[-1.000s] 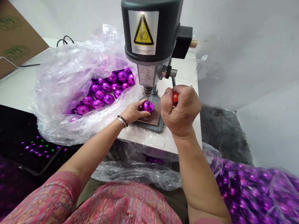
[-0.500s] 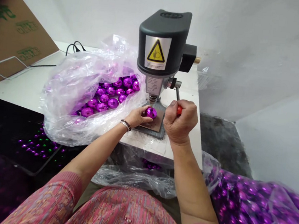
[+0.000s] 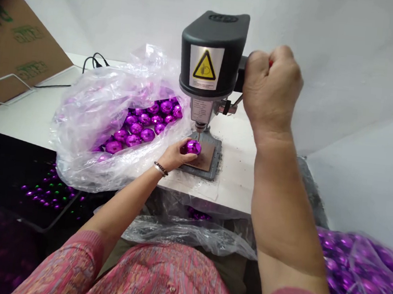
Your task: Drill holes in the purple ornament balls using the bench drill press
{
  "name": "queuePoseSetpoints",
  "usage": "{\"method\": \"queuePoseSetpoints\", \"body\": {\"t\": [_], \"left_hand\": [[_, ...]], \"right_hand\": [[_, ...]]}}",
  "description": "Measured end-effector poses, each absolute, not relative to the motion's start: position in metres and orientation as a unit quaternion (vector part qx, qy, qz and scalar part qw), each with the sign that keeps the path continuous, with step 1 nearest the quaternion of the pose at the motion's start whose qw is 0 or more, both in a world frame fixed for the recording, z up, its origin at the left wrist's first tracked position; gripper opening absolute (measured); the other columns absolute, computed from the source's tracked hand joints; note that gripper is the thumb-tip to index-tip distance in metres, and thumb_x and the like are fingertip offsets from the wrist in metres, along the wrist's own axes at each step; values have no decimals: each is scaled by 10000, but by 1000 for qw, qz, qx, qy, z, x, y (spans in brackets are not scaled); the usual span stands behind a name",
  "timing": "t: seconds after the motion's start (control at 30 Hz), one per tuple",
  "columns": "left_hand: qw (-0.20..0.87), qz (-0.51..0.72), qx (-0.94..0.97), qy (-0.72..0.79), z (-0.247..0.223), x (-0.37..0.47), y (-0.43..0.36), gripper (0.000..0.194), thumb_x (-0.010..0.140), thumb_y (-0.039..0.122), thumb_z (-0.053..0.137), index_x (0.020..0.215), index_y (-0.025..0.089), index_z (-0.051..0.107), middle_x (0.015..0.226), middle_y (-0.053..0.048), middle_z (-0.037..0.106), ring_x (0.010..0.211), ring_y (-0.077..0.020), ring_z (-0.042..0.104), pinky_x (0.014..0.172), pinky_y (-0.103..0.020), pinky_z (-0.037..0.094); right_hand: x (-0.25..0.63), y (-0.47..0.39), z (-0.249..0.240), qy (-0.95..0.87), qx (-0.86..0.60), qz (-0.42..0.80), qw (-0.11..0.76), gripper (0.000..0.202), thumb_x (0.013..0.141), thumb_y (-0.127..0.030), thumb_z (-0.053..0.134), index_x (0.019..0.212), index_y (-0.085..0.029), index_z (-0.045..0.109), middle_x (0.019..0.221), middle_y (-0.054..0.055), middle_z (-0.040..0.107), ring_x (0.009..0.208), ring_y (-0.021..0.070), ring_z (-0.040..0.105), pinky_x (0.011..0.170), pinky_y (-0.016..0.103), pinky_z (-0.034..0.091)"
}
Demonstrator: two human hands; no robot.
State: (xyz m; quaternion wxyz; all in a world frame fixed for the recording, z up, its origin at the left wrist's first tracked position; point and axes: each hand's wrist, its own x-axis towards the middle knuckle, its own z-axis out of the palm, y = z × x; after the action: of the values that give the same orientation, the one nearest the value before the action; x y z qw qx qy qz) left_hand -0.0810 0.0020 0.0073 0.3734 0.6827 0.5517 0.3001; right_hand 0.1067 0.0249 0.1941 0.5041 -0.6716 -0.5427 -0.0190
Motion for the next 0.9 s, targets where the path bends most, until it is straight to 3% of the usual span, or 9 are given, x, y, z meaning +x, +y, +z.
{"method": "queuePoseSetpoints", "body": {"t": [0.17, 0.27, 0.37, 0.47, 0.57, 0.67, 0.77, 0.9], "left_hand": [[425, 151, 801, 393, 16, -131, -49, 699, 645, 220, 742, 1334, 227, 626, 1229, -86, 705, 1066, -228, 666, 914, -325, 535], [433, 69, 823, 361, 25, -154, -69, 760, 610, 207, 764, 1356, 248, 623, 1274, -92, 691, 928, -193, 687, 855, -313, 551], [399, 123, 798, 435, 42, -168, -59, 640, 756, 266, 702, 1387, 246, 595, 1199, -78, 719, 765, -134, 657, 777, -286, 550], [245, 213, 746, 581, 60, -183, -20, 398, 924, 226, 500, 1289, 217, 658, 1079, -75, 747, 866, -156, 662, 873, -303, 530], [94, 126, 697, 700, 62, -197, 25, 399, 884, 139, 511, 1251, 154, 669, 1145, -133, 732, 1034, -238, 649, 968, -363, 487], [87, 46, 681, 725, 48, -202, 50, 352, 777, 231, 682, 1107, 116, 720, 1052, -187, 741, 986, -329, 669, 895, -395, 504], [69, 22, 676, 733, 33, -199, 54, 362, 785, 337, 668, 1098, 161, 712, 1035, -178, 744, 991, -346, 682, 866, -398, 502], [93, 122, 656, 739, 35, -199, 45, 426, 749, 385, 684, 1132, 200, 671, 1044, -126, 741, 1006, -325, 676, 875, -397, 498]], "right_hand": [[105, 33, 201, -524, -673, -11, 522, 346, 892, -141, 466, 597, -179, 289, 588, -39, 292, 606, 52, 210, 647, 266, 202], [105, 33, 197, -515, -680, -19, 522, 359, 899, -134, 467, 598, -183, 278, 604, -39, 299, 608, 48, 223, 661, 276, 200], [105, 32, 194, -523, -675, -34, 520, 373, 901, -144, 460, 590, -179, 258, 611, -39, 260, 617, 42, 208, 669, 281, 193], [106, 33, 192, -534, -655, -44, 533, 371, 901, -155, 447, 595, -181, 239, 626, -35, 255, 631, 43, 214, 683, 284, 193], [106, 34, 192, -518, -670, -32, 531, 364, 891, -125, 467, 595, -186, 265, 629, -30, 297, 633, 53, 242, 689, 289, 207], [106, 34, 195, -511, -676, -17, 531, 355, 893, -114, 481, 600, -187, 293, 637, -26, 334, 629, 61, 260, 686, 287, 217], [106, 32, 196, -510, -669, -2, 540, 353, 893, -116, 494, 606, -187, 300, 644, -25, 346, 632, 65, 267, 682, 281, 215], [105, 30, 194, -519, -652, 8, 553, 364, 900, -129, 493, 606, -185, 286, 638, -26, 318, 637, 69, 247, 685, 275, 206]]}}
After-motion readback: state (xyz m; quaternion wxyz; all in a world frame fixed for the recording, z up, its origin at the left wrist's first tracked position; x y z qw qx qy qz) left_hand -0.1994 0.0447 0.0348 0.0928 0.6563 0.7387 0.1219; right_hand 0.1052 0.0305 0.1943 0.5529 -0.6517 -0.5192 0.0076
